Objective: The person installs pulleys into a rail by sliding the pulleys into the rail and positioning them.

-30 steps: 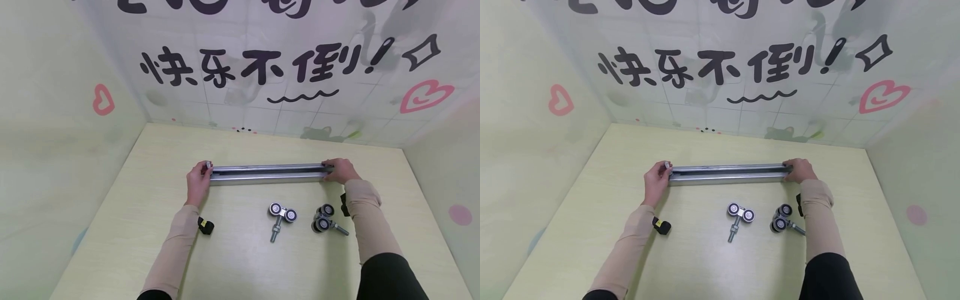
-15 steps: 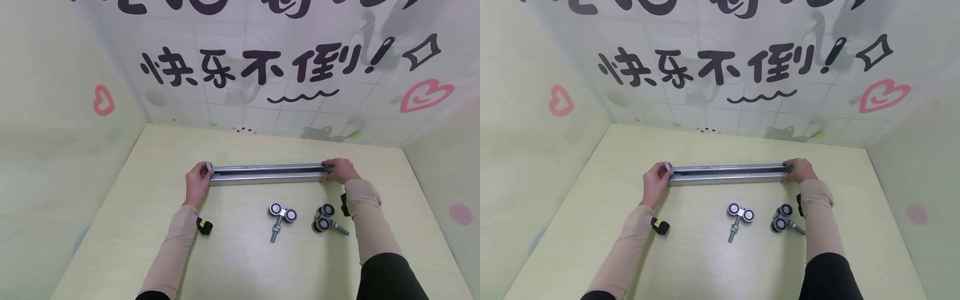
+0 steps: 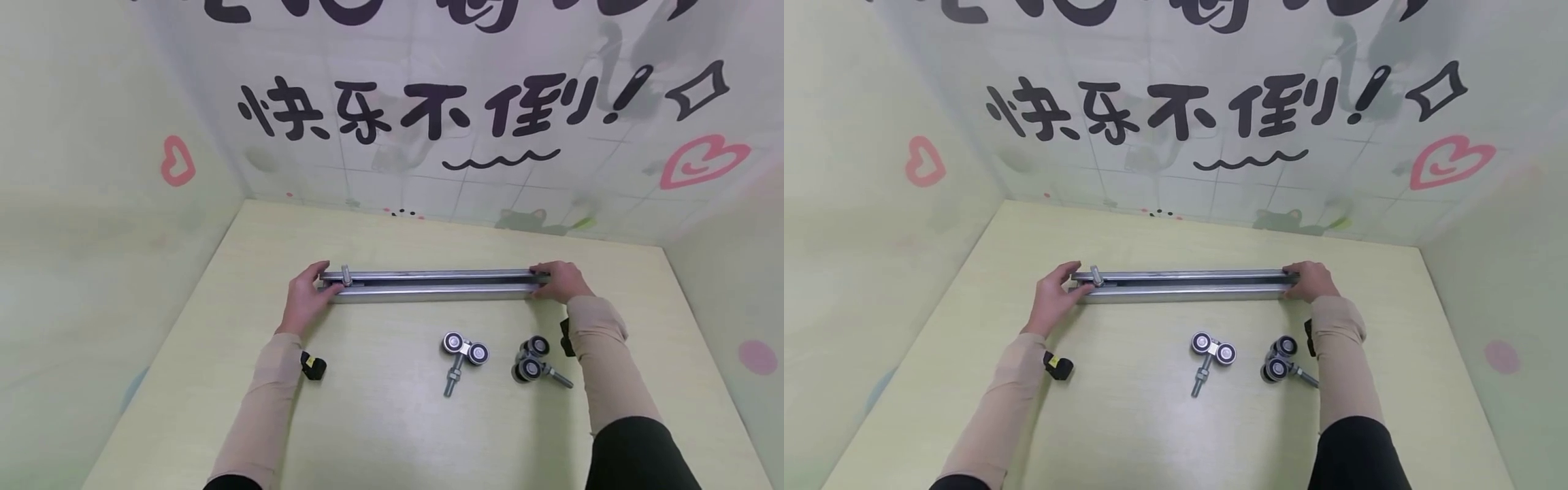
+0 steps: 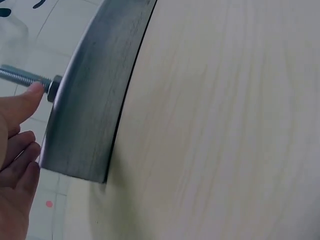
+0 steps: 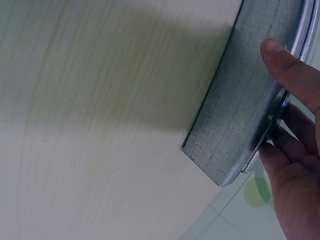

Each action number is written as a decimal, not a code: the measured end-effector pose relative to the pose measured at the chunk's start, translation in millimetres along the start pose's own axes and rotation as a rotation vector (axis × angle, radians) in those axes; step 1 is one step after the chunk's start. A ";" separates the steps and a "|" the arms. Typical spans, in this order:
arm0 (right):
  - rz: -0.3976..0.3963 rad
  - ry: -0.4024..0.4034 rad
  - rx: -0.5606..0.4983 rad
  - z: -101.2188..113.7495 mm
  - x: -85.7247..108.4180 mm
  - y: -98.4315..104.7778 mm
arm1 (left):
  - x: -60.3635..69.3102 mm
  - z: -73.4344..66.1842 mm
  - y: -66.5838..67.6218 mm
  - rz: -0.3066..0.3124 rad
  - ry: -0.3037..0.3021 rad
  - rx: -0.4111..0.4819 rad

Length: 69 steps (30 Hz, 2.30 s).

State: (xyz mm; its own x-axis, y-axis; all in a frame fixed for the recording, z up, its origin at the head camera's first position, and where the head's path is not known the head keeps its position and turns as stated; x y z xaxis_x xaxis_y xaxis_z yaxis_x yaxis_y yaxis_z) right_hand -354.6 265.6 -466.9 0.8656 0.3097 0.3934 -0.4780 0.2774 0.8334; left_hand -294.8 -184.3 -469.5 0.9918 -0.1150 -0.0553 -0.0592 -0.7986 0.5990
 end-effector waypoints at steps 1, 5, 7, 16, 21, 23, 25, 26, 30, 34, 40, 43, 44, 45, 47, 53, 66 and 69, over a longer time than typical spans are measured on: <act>-0.001 0.003 0.001 0.4 0.2 0.3 | -1.1 2.3 0.2 0.029 0.011 -0.018; -0.002 0.008 0.004 0.1 0.0 0.5 | -5.9 8.3 -2.6 0.155 0.042 -0.089; -0.005 0.007 0.008 -0.6 0.0 0.5 | -8.9 8.2 -5.0 0.208 0.036 -0.117; -0.002 0.006 0.000 -1.3 -0.6 0.3 | -19.4 3.6 -12.1 0.335 0.050 -0.188; 0.004 -0.008 0.002 -2.4 -2.0 0.0 | -22.8 -1.7 -12.8 0.363 0.060 -0.261; 0.012 -0.010 0.001 -2.7 -2.6 -0.6 | -23.8 -3.0 -13.0 0.377 0.077 -0.270; 0.017 -0.012 -0.001 -3.6 -3.3 -0.8 | -24.7 -4.5 -13.8 0.393 0.095 -0.279; 0.020 -0.011 -0.001 -3.4 -3.5 -1.1 | -25.0 -4.4 -14.0 0.398 0.107 -0.280; 0.021 -0.003 0.027 -2.9 -4.3 -1.5 | -26.2 -4.0 -15.6 0.418 0.143 -0.286; 0.018 0.019 0.072 0.3 -4.7 -0.6 | -27.0 -4.8 -16.5 0.424 0.160 -0.275; 0.052 0.063 0.123 7.8 -6.8 -0.4 | -26.8 -2.3 -15.5 0.425 0.182 -0.266; 0.100 0.065 0.161 10.7 -10.1 -0.6 | -27.1 -2.4 -16.3 0.429 0.186 -0.264; 0.118 0.066 0.176 13.0 -11.0 -0.8 | -27.2 -2.3 -16.4 0.430 0.187 -0.264; 0.134 0.062 0.182 16.4 -11.7 -0.9 | -26.9 -2.5 -16.5 0.431 0.188 -0.265; 0.155 0.071 0.198 26.6 -13.5 -0.6 | -26.5 -2.9 -16.1 0.429 0.190 -0.269; 0.107 0.210 0.268 75.7 -24.1 1.0 | -26.4 -1.9 -15.9 0.435 0.187 -0.271; 0.106 0.433 0.200 177.9 -47.4 -15.7 | -27.3 -1.9 -16.6 0.441 0.187 -0.267; 0.111 0.466 0.182 200.6 -51.1 -17.5 | -27.7 -1.7 -17.1 0.441 0.182 -0.272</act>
State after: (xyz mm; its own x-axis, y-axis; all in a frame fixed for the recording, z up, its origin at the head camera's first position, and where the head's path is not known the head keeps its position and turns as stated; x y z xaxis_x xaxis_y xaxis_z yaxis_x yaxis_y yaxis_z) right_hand -360.6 62.5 -423.7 0.6334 0.7121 0.3029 -0.4933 0.0699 0.8670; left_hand -321.0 -166.5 -476.9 0.8843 -0.2815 0.3725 -0.4667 -0.5136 0.7200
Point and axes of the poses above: each hand's wrist, its own x-axis away from the middle knuckle, its own y-axis out of the back of the hand, z = x × y, the point moved 10 cm from there along -x, towards the middle knuckle, and after that the axes turned 12 degrees about z, right-handed, at the moved point
